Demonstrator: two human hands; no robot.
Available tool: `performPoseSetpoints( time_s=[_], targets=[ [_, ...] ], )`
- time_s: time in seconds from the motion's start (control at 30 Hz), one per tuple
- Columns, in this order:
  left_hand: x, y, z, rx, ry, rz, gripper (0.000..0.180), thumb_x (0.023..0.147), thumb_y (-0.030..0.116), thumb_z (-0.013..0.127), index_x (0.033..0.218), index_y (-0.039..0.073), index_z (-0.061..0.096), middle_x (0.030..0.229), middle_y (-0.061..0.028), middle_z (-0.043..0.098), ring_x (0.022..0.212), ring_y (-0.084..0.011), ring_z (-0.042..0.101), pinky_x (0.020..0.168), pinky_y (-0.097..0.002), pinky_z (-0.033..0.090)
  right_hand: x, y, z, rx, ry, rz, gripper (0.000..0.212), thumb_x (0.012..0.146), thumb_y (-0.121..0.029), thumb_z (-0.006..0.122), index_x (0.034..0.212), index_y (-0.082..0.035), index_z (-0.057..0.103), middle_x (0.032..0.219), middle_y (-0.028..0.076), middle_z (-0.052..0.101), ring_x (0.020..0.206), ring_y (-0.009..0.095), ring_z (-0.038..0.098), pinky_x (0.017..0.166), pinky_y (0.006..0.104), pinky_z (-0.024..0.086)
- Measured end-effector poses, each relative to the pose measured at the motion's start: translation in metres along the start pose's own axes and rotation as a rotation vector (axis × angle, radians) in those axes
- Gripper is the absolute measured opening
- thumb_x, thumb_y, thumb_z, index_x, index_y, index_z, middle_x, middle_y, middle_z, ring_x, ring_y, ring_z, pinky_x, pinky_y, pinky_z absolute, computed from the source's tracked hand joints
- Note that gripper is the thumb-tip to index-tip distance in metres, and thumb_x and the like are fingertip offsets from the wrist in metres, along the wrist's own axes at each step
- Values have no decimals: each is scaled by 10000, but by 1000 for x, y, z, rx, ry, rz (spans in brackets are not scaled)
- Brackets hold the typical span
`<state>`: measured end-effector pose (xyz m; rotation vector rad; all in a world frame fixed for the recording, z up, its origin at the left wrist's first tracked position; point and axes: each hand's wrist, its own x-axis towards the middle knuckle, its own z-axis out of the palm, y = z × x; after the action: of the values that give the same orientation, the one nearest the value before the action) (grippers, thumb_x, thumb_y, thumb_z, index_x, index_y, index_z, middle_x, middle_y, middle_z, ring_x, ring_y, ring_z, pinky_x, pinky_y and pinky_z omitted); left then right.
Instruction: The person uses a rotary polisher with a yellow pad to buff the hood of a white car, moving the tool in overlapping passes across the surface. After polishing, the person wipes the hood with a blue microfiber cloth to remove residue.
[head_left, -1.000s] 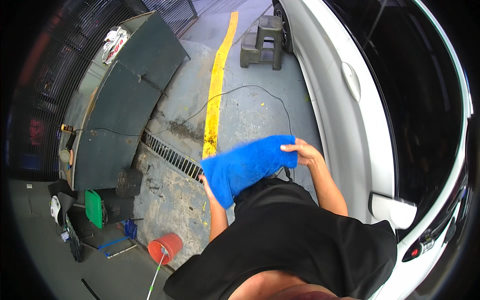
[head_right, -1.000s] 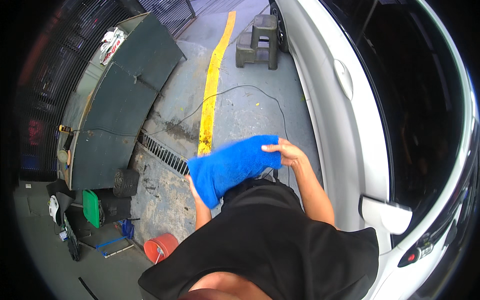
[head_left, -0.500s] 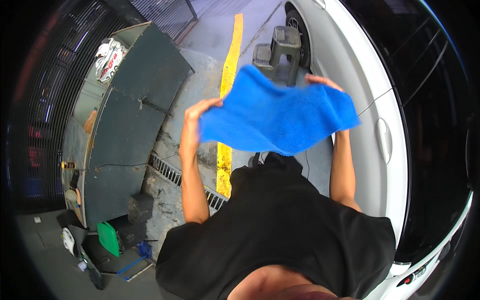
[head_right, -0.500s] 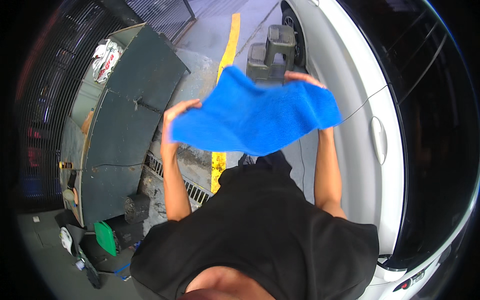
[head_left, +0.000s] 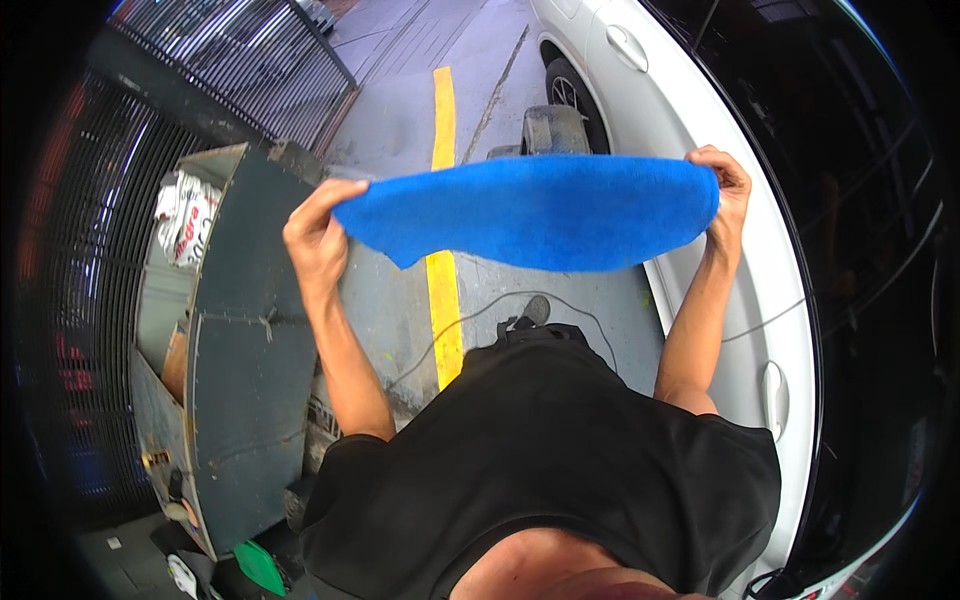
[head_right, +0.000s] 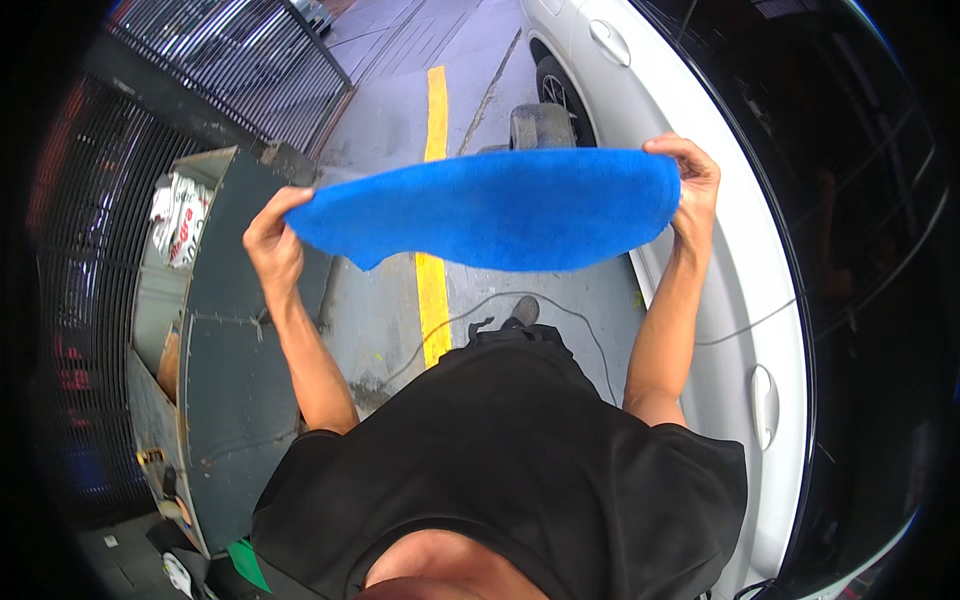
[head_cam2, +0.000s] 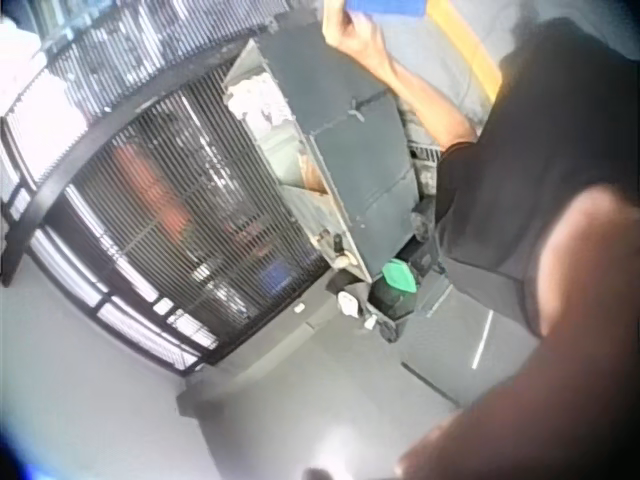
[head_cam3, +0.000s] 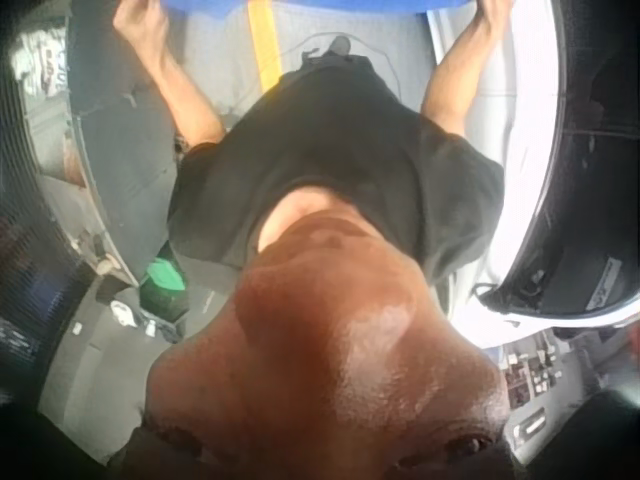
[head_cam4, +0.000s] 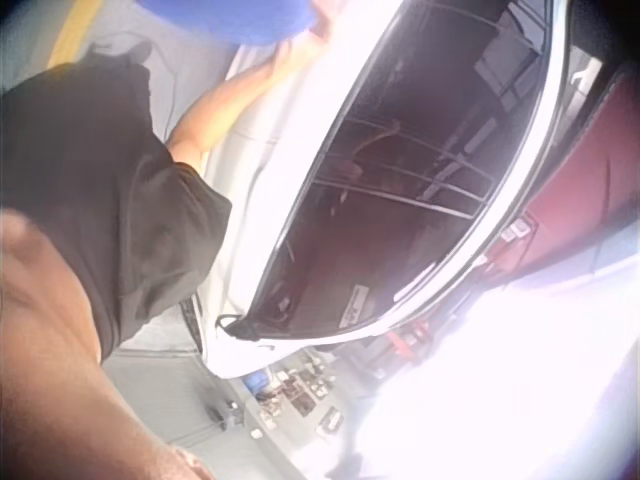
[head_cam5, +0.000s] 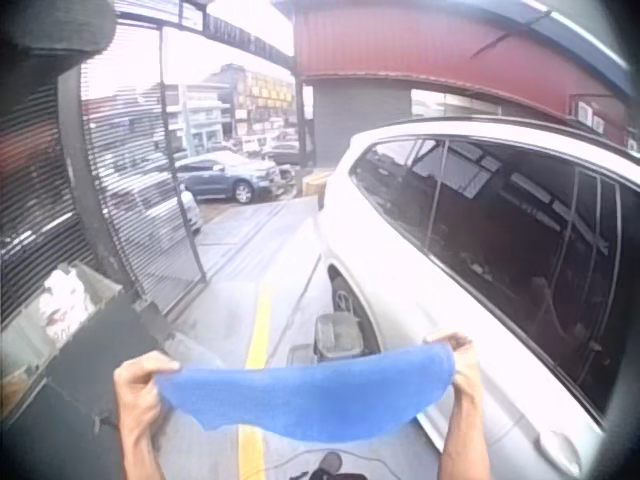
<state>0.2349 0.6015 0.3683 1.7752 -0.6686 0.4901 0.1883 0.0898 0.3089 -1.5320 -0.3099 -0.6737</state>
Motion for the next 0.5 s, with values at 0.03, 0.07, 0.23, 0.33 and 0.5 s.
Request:
performPoseSetpoints(
  time_s=[0.03,0.07,0.23,0.33,0.5],
  targets=[
    [18,-1,-3,-6,-52,60,200,881,-92,680,1059,-39,755,997,-141,719,936,-222,672,835,-299,519,14,5,-8,38,-60,-12,162,810,-24,841,954,-13,767,937,111,731,830,180,688,771,282,565],
    [34,-3,0,-31,-75,117,269,813,-132,643,1024,-32,777,960,-161,736,876,-222,690,761,-297,525,30,8,-14,67,-123,-32,146,804,-34,848,929,-25,772,913,116,722,798,185,680,748,283,565],
    [91,-43,-1,-280,-249,-67,210,863,-71,628,1014,-34,769,967,-133,715,874,-185,657,753,-274,497,85,37,-28,447,-302,-10,127,849,-187,848,897,-95,774,849,122,664,756,189,645,672,321,564],
    [127,-88,40,-250,-117,-246,234,912,1,572,1061,-48,747,1048,-109,689,931,-148,620,800,-247,468,111,83,-15,446,-110,175,285,890,-291,806,1061,-73,741,931,117,683,768,175,646,734,306,574],
    [171,-109,139,-159,-59,-391,369,991,169,515,1209,-62,703,1237,-146,675,1054,-210,631,925,-311,481,158,110,79,418,182,463,480,975,-395,653,1203,27,672,1140,99,709,796,143,641,763,256,538]
  ],
)
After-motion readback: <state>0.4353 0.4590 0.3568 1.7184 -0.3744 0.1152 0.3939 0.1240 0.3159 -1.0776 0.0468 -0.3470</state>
